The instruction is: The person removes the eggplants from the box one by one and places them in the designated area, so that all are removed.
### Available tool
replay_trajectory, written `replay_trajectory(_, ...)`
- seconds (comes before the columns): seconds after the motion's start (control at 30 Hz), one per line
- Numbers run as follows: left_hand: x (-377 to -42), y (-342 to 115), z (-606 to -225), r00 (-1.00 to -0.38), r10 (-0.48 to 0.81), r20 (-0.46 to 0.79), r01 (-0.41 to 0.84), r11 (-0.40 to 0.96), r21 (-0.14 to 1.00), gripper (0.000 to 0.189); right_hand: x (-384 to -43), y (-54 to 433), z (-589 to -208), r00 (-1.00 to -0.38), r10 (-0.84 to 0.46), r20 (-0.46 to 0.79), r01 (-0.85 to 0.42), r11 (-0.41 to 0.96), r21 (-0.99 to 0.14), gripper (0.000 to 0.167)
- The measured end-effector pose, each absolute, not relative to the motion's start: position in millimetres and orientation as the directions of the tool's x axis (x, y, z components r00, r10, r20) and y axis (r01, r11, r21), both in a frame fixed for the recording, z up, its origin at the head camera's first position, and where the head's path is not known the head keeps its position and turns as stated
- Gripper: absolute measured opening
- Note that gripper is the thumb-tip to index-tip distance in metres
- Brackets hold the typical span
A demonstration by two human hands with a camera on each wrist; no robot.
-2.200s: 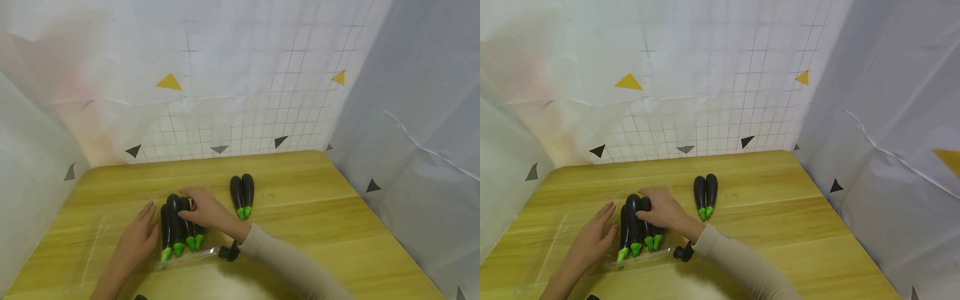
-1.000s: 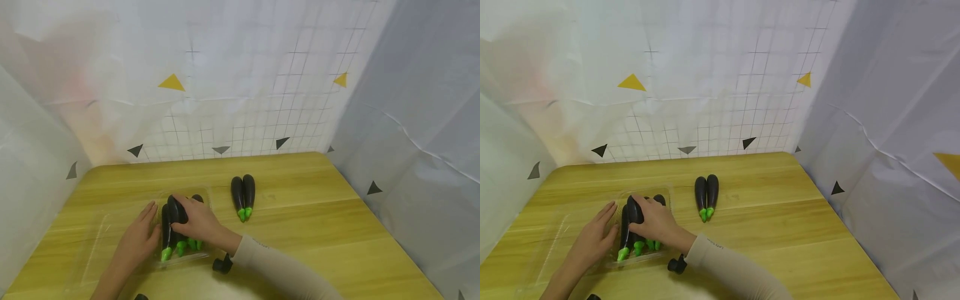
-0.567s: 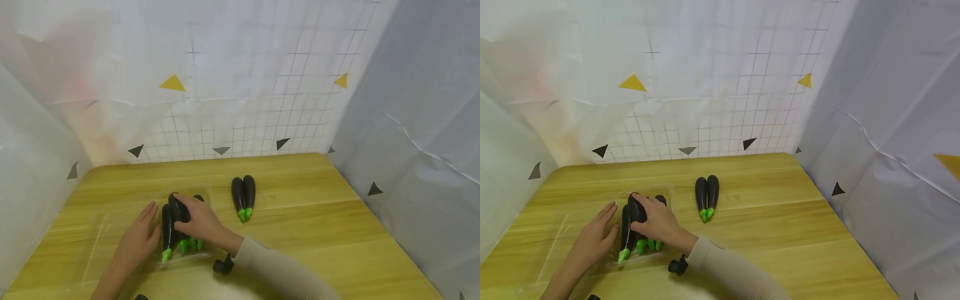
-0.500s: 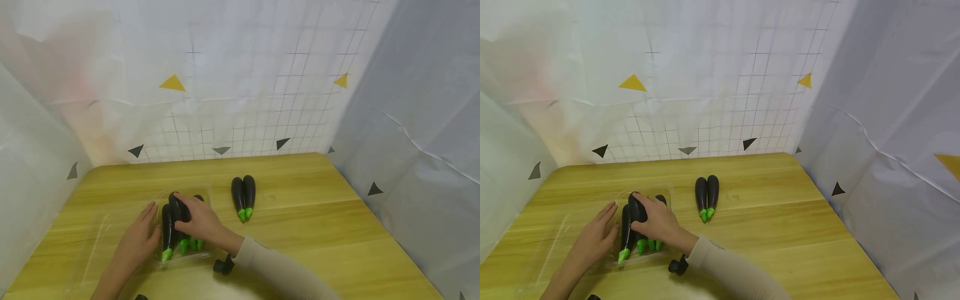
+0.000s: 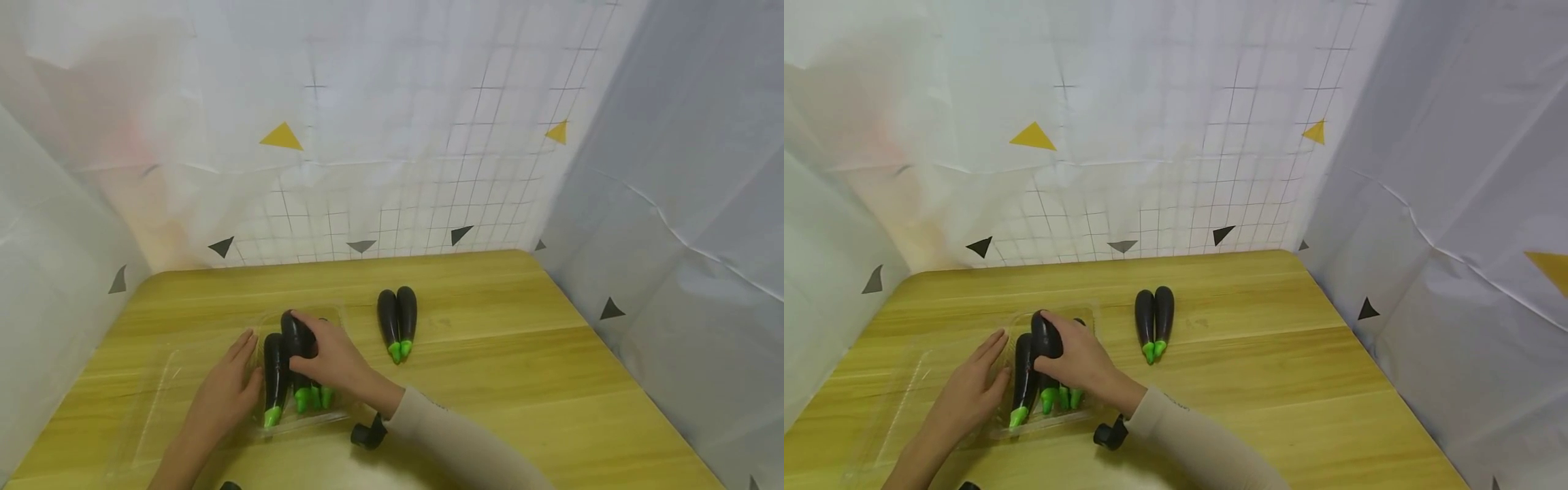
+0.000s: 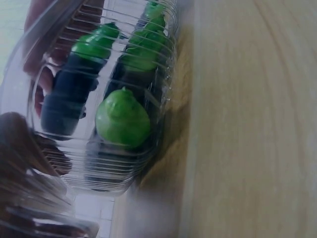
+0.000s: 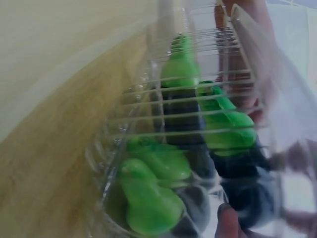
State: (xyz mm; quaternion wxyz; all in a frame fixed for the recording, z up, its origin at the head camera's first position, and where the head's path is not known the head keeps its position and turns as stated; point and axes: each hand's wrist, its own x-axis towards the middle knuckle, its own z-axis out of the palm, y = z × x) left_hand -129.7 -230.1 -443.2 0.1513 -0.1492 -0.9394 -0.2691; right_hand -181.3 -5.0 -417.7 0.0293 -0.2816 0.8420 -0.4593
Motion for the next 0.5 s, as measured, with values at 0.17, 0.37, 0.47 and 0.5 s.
replay_trajectory(0.17,-129,-230,-444,-0.906,0.194,0.376,0.361,0.816,0.452,0.059,-180,-2,-412,-0.843,-0.494,0.213,-0.44,0.405,-0.802,0.077)
replay_trajectory(0.37,-129,-229,-444,-0.899,0.201,0.389,0.374,0.814,0.445,0.059,-180,3,-405,-0.841,-0.487,0.234,-0.449,0.389,-0.804,0.076)
replay_trajectory(0.47,-130,-229,-444,-0.895,0.206,0.396,0.383,0.81,0.444,0.058,-180,5,-402,-0.845,-0.482,0.231,-0.439,0.38,-0.814,0.075)
replay_trajectory(0.5,-130,-229,-444,-0.894,0.204,0.4,0.384,0.81,0.444,0.058,-180,5,-401,-0.848,-0.48,0.227,-0.432,0.375,-0.82,0.075)
